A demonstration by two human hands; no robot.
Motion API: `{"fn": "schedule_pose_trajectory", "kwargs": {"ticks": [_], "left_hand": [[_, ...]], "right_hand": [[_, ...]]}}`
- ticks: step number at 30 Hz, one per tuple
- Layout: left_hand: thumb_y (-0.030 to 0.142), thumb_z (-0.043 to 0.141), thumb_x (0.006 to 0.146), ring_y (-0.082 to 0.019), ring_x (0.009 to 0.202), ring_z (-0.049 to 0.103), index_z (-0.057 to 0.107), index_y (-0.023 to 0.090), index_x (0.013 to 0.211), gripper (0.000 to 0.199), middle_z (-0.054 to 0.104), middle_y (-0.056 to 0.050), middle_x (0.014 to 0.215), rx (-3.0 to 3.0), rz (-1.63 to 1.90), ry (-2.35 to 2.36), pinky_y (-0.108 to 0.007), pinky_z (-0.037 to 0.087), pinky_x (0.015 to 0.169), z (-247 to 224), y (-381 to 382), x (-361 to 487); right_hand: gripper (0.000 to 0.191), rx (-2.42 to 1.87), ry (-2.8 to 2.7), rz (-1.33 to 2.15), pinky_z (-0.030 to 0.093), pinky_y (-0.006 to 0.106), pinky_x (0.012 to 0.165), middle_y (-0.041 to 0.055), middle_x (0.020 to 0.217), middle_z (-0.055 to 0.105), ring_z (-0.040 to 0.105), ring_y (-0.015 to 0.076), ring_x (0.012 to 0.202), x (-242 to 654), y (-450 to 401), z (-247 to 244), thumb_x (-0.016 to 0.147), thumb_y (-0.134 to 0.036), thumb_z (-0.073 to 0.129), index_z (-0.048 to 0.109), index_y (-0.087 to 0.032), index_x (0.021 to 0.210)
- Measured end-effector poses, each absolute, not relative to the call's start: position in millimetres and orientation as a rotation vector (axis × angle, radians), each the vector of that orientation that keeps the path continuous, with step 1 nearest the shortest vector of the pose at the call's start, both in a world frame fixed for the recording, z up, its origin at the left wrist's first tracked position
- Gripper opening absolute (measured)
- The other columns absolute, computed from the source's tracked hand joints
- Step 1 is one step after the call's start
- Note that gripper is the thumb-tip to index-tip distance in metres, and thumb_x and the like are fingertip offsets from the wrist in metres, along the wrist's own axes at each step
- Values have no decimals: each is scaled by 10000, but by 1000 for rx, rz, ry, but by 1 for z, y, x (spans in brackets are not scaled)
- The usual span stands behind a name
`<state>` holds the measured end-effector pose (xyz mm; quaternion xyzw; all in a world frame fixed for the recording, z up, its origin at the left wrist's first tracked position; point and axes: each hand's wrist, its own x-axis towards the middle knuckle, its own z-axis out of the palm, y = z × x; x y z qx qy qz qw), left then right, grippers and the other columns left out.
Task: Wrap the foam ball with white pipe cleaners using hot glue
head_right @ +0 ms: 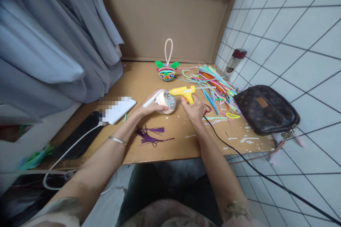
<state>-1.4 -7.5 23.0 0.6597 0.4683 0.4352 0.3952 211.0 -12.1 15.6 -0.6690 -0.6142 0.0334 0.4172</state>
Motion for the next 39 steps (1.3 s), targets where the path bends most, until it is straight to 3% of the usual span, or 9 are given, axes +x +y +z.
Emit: {"fn": "schedule_pose_trajectory", "kwargs": {"ticks": [7, 13, 19, 28, 39], "left_hand": [[327, 879, 501, -301, 1200, 610, 557, 134, 1333, 912, 640, -131, 1328, 1675, 1106, 1166, -470, 466, 1107, 20, -5, -2], [304, 867, 503, -284, 1176, 616, 560, 156, 1326, 892, 637, -120, 1317, 1660, 1119, 1173, -423, 509, 1048, 18, -5, -2], [303, 870, 505, -291, 1195, 616, 571, 131, 1312, 878, 646, -132, 1322, 1665, 1105, 1200, -440, 488, 1084, 23, -8, -3], [285, 860, 513, -292, 1179, 621, 541, 158, 1366, 920, 643, -131, 1322, 1629, 1117, 1163, -469, 498, 1071, 16, -4, -4], [334, 851, 510, -281, 1146, 630, 555, 127, 1323, 890, 643, -127, 1280, 1632, 1102, 1174, -421, 524, 1030, 23, -9, -1]], "right_hand": [[406, -1683, -1560, 79, 323, 299, 626, 26, 660, 615, 469, 177, 610, 211, -12, 15, 775, -612, 540, 652, -222, 800], [358, -1673, -1555, 87, 314, 300, 619, 4, 620, 571, 430, 160, 583, 211, -14, 17, 755, -588, 549, 585, -235, 710], [331, -1651, -1568, 98, 317, 298, 609, 6, 620, 583, 463, 167, 593, 213, -15, 18, 743, -568, 560, 563, -241, 686], [352, -1571, -1547, 226, 350, 295, 609, 4, 613, 587, 468, 169, 610, 215, -11, 16, 719, -581, 562, 602, -233, 692], [376, -1664, -1563, 189, 338, 291, 604, 11, 633, 600, 461, 165, 607, 212, -11, 15, 746, -596, 545, 615, -228, 722]]}}
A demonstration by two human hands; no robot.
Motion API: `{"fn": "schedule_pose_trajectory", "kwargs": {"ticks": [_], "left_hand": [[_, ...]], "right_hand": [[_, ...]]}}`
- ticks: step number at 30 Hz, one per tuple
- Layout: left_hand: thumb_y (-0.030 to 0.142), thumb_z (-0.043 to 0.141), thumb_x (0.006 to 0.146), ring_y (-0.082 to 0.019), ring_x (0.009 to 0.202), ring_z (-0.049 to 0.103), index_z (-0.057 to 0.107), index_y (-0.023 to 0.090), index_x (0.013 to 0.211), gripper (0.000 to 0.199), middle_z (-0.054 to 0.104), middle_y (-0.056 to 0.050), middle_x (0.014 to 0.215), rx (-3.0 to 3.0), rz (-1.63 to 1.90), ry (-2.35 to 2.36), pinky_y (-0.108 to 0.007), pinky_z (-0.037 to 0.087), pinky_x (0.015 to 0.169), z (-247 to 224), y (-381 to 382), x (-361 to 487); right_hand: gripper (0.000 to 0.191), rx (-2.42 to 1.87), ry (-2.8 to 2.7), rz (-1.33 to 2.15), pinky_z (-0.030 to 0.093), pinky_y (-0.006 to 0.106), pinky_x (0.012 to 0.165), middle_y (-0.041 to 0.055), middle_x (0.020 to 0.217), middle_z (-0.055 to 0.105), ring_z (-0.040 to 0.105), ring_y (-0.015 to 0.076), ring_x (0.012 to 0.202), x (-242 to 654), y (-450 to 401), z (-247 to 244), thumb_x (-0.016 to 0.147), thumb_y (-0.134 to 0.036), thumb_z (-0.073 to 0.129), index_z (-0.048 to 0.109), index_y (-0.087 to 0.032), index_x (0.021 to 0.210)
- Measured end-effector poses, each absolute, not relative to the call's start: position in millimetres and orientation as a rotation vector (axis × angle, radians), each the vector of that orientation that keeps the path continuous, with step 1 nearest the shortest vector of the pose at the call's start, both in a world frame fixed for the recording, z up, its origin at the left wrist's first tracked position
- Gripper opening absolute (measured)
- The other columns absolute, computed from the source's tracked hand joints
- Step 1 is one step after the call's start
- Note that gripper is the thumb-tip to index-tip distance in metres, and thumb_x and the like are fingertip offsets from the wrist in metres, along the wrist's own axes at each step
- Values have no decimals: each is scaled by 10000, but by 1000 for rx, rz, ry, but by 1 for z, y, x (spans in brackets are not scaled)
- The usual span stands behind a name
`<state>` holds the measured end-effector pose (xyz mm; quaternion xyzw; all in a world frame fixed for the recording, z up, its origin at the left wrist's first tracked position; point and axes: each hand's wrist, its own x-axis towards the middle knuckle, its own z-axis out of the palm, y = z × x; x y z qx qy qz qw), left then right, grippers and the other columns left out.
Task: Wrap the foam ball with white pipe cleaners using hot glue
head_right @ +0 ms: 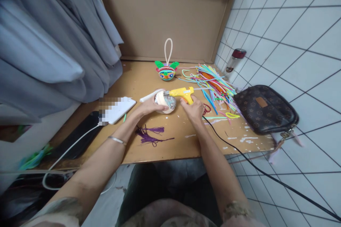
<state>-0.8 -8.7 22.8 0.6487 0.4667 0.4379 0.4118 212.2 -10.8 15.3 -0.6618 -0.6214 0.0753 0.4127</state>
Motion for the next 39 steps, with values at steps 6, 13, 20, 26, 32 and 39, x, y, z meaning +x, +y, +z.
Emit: {"fn": "schedule_pose_trajectory", "kwargs": {"ticks": [6, 13, 20, 26, 32, 39], "left_hand": [[351, 857, 506, -276, 1119, 632, 548, 105, 1310, 895, 657, -134, 1233, 1661, 1081, 1217, -426, 515, 1033, 20, -5, -2], [323, 850, 531, -280, 1132, 633, 553, 130, 1324, 868, 654, -124, 1267, 1759, 1085, 1216, -414, 528, 1011, 19, -5, -2], [330, 865, 514, -286, 1168, 621, 527, 147, 1358, 928, 634, -129, 1319, 1700, 1104, 1191, -434, 503, 1052, 18, -6, -2], [336, 854, 511, -288, 1163, 625, 535, 134, 1345, 916, 632, -136, 1313, 1706, 1107, 1185, -430, 516, 1036, 17, -5, -2], [392, 859, 488, -293, 1159, 625, 537, 112, 1329, 943, 639, -140, 1288, 1686, 1086, 1244, -430, 508, 1058, 17, -3, -4], [420, 860, 483, -297, 1130, 635, 573, 152, 1282, 890, 666, -108, 1239, 1677, 1077, 1261, -442, 520, 1047, 18, -3, -5]], "right_hand": [[380, -1701, -1558, 145, 329, 296, 610, 18, 657, 633, 475, 166, 600, 211, -11, 16, 764, -594, 556, 633, -223, 740], [361, -1723, -1548, 127, 353, 294, 620, 14, 655, 641, 510, 173, 610, 210, -12, 17, 780, -575, 580, 654, -222, 765], [375, -1647, -1520, 185, 380, 284, 620, 7, 664, 627, 519, 170, 623, 213, -12, 19, 791, -591, 553, 608, -224, 733], [373, -1689, -1604, 177, 369, 288, 621, 13, 669, 652, 530, 173, 625, 216, -12, 20, 785, -586, 588, 648, -220, 751], [396, -1773, -1514, 204, 387, 284, 631, 31, 741, 702, 562, 182, 664, 232, -3, 21, 809, -559, 575, 718, -196, 873], [461, -2180, -1361, 115, 485, 354, 776, 144, 1043, 771, 696, 303, 962, 265, 3, 22, 872, -554, 560, 748, -192, 1086]]}}
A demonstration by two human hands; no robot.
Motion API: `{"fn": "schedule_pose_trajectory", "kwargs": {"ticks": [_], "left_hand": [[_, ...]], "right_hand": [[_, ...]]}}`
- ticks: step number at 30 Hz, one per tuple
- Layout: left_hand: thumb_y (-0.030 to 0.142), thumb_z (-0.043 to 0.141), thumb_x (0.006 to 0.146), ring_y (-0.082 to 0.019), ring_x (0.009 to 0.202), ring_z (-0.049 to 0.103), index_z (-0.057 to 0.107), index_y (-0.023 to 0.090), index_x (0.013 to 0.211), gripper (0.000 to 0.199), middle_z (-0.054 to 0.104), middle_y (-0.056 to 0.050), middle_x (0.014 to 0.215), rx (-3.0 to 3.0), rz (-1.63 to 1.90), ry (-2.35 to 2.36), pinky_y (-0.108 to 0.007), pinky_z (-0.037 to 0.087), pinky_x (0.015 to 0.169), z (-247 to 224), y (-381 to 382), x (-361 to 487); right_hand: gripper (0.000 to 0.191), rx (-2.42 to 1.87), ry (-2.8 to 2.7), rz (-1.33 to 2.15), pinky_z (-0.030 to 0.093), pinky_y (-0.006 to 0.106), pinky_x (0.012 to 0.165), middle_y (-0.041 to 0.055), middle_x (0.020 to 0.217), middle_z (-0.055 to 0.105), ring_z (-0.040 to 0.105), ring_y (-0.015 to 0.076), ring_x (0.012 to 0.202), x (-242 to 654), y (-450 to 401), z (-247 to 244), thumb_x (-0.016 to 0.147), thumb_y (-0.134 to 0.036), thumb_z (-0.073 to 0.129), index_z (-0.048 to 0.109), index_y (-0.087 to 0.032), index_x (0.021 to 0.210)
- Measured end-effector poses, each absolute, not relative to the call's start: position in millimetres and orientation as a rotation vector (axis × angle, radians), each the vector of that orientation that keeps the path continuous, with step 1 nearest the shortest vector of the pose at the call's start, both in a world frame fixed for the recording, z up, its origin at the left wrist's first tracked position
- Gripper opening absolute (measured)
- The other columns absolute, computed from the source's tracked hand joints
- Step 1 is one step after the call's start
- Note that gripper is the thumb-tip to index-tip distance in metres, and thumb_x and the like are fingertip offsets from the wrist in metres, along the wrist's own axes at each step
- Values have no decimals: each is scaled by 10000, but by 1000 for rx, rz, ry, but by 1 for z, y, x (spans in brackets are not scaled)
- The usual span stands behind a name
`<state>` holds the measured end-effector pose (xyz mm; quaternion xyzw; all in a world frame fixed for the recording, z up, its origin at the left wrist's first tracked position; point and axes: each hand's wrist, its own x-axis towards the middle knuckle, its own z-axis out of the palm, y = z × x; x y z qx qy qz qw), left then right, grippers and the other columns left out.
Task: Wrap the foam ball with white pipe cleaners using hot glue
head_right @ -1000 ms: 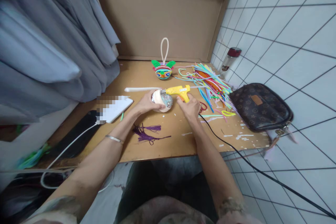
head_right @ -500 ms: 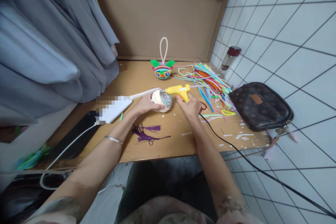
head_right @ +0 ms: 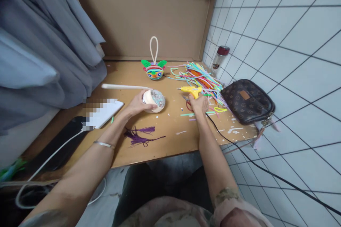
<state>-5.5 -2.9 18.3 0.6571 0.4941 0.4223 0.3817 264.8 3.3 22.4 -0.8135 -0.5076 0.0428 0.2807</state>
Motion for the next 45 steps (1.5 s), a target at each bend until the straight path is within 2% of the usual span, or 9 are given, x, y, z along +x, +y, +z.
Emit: {"fn": "schedule_pose_trajectory", "kwargs": {"ticks": [7, 14, 23, 27, 31, 34, 39, 42, 45], "left_hand": [[439, 850, 483, -290, 1112, 631, 576, 146, 1275, 888, 668, -104, 1213, 1708, 1064, 1280, -432, 525, 1025, 22, -5, -5], [428, 849, 500, -276, 1108, 633, 569, 158, 1275, 867, 665, -103, 1228, 1710, 1074, 1262, -414, 521, 1019, 20, -3, -6], [409, 858, 483, -295, 1158, 629, 556, 134, 1294, 908, 650, -135, 1274, 1657, 1090, 1256, -440, 493, 1080, 19, -5, -5], [381, 852, 517, -297, 1155, 635, 574, 156, 1278, 841, 663, -126, 1265, 1684, 1099, 1246, -439, 516, 1053, 21, -6, -5], [386, 851, 506, -298, 1187, 617, 554, 134, 1324, 906, 644, -136, 1300, 1702, 1088, 1289, -426, 501, 1077, 22, -7, -4], [412, 852, 501, -290, 1169, 622, 539, 118, 1345, 946, 638, -144, 1301, 1670, 1073, 1291, -423, 498, 1076, 22, -7, -4], [409, 861, 501, -285, 1125, 634, 549, 139, 1322, 919, 660, -110, 1255, 1658, 1100, 1268, -440, 505, 1050, 21, -6, -3], [403, 862, 509, -280, 1105, 642, 559, 131, 1311, 899, 664, -113, 1228, 1682, 1116, 1269, -422, 519, 1021, 20, -6, -1], [381, 853, 528, -272, 1080, 645, 571, 122, 1293, 855, 670, -115, 1195, 1709, 1120, 1263, -420, 530, 996, 19, -6, 1]], "right_hand": [[476, -2260, -1551, 108, 509, 376, 833, 142, 1027, 778, 700, 322, 1033, 256, -3, 22, 847, -567, 617, 768, -206, 1119], [483, -2275, -1425, 55, 503, 384, 822, 168, 1046, 772, 703, 331, 1029, 257, 0, 21, 867, -520, 603, 739, -173, 1173], [479, -2190, -1351, 119, 503, 392, 762, 179, 1014, 772, 712, 342, 962, 268, 9, 13, 816, -567, 605, 776, -171, 1025], [487, -2240, -1415, 71, 489, 441, 842, 223, 1075, 740, 688, 361, 1010, 268, 8, 11, 822, -532, 604, 775, -128, 1032], [501, -2166, -1485, -103, 411, 526, 971, 260, 1158, 685, 616, 388, 1106, 269, 7, 6, 865, -498, 535, 756, -83, 1040], [437, -1978, -1555, -250, 370, 540, 1004, 214, 1150, 670, 569, 368, 1136, 268, 6, 1, 860, -445, 533, 728, -112, 1065], [310, -1511, -1675, -198, 415, 437, 936, 112, 1007, 679, 596, 277, 1014, 258, 6, -6, 861, -344, 522, 693, -176, 1058], [355, -1232, -1730, -102, 452, 402, 862, 65, 894, 658, 601, 237, 873, 241, 1, -1, 879, -354, 517, 662, -184, 1155], [470, -1047, -1803, -89, 468, 398, 840, 54, 935, 657, 589, 227, 856, 213, -9, 21, 911, -390, 540, 580, -220, 1348]]}}
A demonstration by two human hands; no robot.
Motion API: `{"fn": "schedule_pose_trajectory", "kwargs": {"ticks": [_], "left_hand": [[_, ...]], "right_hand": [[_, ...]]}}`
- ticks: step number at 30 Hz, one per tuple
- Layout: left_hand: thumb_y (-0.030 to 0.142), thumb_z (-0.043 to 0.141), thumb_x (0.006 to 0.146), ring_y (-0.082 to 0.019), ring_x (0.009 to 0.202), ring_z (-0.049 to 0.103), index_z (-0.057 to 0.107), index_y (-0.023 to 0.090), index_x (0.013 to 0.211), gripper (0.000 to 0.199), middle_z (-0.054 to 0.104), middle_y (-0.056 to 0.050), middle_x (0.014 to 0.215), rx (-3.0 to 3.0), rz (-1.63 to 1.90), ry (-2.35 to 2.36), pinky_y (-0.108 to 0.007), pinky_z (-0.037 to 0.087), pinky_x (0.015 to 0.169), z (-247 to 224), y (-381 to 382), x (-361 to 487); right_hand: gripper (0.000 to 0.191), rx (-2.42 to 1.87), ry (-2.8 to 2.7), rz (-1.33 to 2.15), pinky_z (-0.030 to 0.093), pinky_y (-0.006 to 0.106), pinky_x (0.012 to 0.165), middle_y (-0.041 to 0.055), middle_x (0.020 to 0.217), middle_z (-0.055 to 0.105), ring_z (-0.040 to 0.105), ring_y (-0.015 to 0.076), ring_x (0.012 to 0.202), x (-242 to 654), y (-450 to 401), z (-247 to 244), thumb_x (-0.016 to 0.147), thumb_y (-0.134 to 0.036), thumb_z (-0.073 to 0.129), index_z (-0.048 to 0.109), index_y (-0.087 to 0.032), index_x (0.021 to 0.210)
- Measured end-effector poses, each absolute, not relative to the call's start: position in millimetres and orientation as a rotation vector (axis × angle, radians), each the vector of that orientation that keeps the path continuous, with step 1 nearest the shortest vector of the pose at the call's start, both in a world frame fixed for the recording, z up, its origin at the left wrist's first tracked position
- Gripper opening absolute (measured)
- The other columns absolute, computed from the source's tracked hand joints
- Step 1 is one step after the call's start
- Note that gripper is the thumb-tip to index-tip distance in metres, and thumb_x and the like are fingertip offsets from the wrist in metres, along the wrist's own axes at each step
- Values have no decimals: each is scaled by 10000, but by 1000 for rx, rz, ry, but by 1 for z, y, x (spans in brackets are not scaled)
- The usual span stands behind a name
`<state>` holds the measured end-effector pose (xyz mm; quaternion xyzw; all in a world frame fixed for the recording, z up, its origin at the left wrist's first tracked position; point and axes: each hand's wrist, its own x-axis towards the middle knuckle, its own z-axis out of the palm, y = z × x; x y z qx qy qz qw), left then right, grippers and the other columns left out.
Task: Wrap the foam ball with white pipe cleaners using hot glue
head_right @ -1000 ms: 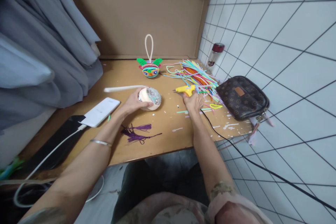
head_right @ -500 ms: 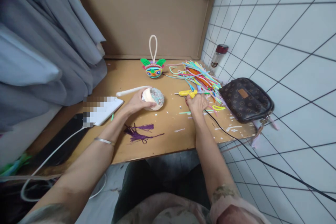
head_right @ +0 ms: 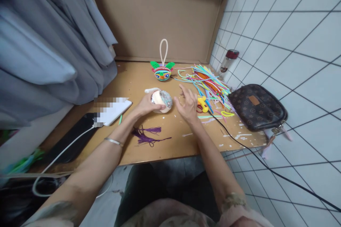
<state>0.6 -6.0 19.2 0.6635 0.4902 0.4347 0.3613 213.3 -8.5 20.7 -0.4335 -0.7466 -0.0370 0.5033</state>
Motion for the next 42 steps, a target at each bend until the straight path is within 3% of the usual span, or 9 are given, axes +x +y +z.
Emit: {"fn": "schedule_pose_trajectory", "kwargs": {"ticks": [3, 5, 7, 9, 18, 30, 35, 42], "left_hand": [[335, 832, 540, -262, 1057, 639, 585, 134, 1279, 804, 675, -93, 1181, 1734, 1158, 1252, -413, 537, 972, 18, -6, 2], [309, 812, 549, -252, 1028, 639, 593, 136, 1267, 770, 683, -79, 1157, 1731, 1183, 1221, -396, 542, 946, 18, -6, 2], [307, 806, 554, -241, 1005, 639, 594, 140, 1262, 758, 686, -67, 1135, 1712, 1184, 1200, -382, 544, 926, 18, -5, 1], [320, 824, 537, -234, 993, 637, 588, 143, 1264, 784, 683, -66, 1127, 1691, 1174, 1210, -377, 543, 919, 18, -5, 1], [336, 855, 521, -249, 1035, 637, 588, 168, 1274, 817, 674, -77, 1162, 1650, 1173, 1255, -413, 517, 988, 17, -6, 0], [380, 862, 523, -269, 1128, 626, 545, 133, 1325, 897, 646, -109, 1252, 1686, 1144, 1256, -408, 502, 1039, 14, -2, -2], [348, 865, 522, -305, 1244, 590, 580, 159, 1300, 849, 603, -120, 1352, 1766, 1169, 1303, -447, 445, 1130, 15, -3, -1], [336, 847, 542, -301, 1216, 605, 587, 155, 1285, 808, 610, -112, 1322, 1817, 1189, 1263, -452, 462, 1110, 12, -1, -1]], "right_hand": [[425, -924, -1957, -163, 465, 407, 876, 61, 1039, 668, 594, 234, 941, 184, -15, 51, 945, -458, 558, 601, -283, 1330], [286, -859, -2052, -206, 460, 407, 896, 61, 981, 676, 601, 233, 951, 170, -15, 65, 988, -425, 515, 688, -266, 1150], [295, -819, -2097, -206, 470, 399, 874, 58, 891, 679, 608, 218, 883, 165, -13, 68, 1022, -380, 450, 706, -247, 959], [332, -804, -2035, -153, 491, 396, 842, 54, 851, 687, 619, 215, 844, 167, -13, 61, 1034, -383, 421, 692, -248, 898], [324, -871, -1760, 32, 536, 400, 836, 85, 963, 761, 694, 226, 916, 176, -25, 14, 1024, -365, 445, 743, -239, 1011], [202, -836, -1804, -65, 498, 367, 821, 67, 932, 752, 689, 207, 888, 176, -25, 9, 999, -284, 526, 717, -228, 970], [172, -803, -1783, -84, 477, 361, 854, 58, 972, 778, 712, 197, 941, 175, -26, 7, 995, -257, 540, 702, -228, 944], [164, -686, -1753, -98, 455, 358, 853, 44, 964, 796, 729, 184, 924, 172, -25, 4, 981, -193, 548, 700, -228, 931]]}}
